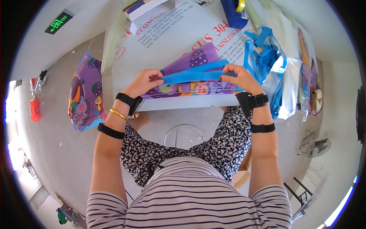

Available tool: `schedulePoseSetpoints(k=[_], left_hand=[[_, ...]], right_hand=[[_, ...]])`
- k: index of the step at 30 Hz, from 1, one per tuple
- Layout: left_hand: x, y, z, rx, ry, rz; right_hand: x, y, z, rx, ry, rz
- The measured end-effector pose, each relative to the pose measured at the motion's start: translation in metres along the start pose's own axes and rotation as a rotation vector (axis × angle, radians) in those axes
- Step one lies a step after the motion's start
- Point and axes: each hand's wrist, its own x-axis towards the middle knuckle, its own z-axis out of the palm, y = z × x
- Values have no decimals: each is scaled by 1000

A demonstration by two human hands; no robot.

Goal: Assembling decorative paper items by folding and applying adhesive tape.

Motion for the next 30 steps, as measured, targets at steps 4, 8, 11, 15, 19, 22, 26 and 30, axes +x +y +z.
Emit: schedulePoseSetpoints(k=[4, 8, 11, 15, 19, 22, 26, 30], left_hand=[[2, 0, 0, -21, -17, 47], [6, 12, -1, -46, -43, 37], [7, 13, -2, -13, -37, 111], [9, 13, -2, -5, -52, 93], [10, 15, -1, 29, -52, 106], [8, 14, 1, -35, -49, 106], [6, 9, -2, 3, -28, 125], [7, 4, -4, 18, -60, 68]], right_hand=[[-14, 11, 3, 17, 44, -13], [-26, 19, -1, 72, 63, 13], [-32, 14, 6, 170, 92, -27], [-35, 17, 16, 268, 157, -32], [-37, 29, 20, 412, 236, -1], [-36, 27, 22, 449, 257, 2], [-30, 16, 27, 429, 242, 23], [-26, 37, 26, 384, 198, 61]])
